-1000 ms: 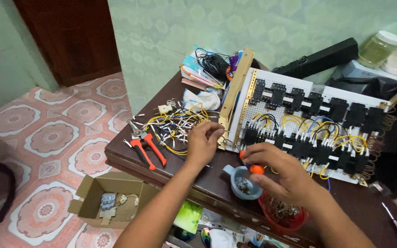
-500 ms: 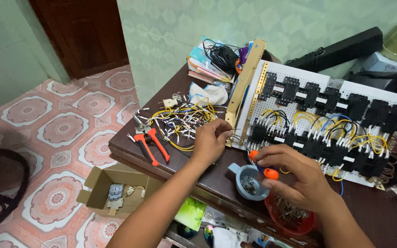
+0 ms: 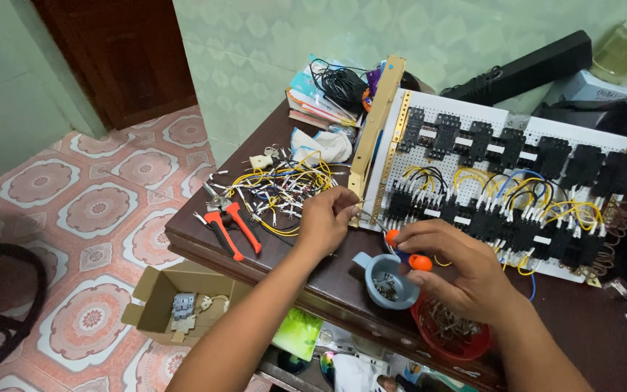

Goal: The person uses a screwdriver to tighten screws on a white circuit board mounted on a wooden frame. They repeatedly pick up small screws from a blue cup and a red bowl, place them into the board, and secure them with the tool. The workspace is cluttered with loose wires, pliers, and other electronic components.

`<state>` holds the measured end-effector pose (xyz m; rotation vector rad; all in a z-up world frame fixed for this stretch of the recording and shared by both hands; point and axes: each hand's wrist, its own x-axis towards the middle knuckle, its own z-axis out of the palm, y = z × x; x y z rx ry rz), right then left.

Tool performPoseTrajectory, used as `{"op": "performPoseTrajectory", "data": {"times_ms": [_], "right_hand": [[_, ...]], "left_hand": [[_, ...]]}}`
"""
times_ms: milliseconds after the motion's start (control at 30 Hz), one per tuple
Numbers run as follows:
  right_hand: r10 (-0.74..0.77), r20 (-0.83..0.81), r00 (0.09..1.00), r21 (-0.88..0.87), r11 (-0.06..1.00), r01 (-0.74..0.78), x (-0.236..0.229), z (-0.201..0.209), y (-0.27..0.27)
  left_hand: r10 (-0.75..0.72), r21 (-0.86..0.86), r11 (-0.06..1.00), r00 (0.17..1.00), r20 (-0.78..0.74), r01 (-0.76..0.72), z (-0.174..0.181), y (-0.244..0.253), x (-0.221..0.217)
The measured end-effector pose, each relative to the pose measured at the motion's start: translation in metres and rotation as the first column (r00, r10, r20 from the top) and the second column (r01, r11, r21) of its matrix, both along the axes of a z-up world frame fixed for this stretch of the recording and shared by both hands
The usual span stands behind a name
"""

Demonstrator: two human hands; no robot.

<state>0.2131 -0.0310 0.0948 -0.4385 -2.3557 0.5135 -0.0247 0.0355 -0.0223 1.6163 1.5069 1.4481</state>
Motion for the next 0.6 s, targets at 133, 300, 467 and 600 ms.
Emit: {"op": "performPoseTrajectory", "data": {"times_ms": [133,300,467,600], "right_hand": [[-0.020,0.015,1.000,0.010,1.000,0.020,0.001,-0.001,0.000],[-0.032,0.025,0.999,0.051,0.998,0.030,0.001,-0.003,0.002],[0.051,0.042,0.998,0.092,0.994,-0.054,0.001,-0.007,0.003],[-0.022,0.048,0.999,0.031,0.999,0.020,0.002,-0.021,0.003]], "left_hand": [[-0.005,0.027,1.000,1.000,0.014,0.004,-0.003,0.003,0.002],[-0.006,0.072,0.997,1.000,-0.018,0.008,-0.005,0.004,0.002],[0.010,0.033,0.999,0.997,-0.077,-0.007,0.001,0.001,0.001],[0.021,0.044,0.999,0.995,-0.095,-0.017,-0.003,0.004,0.001]]}}
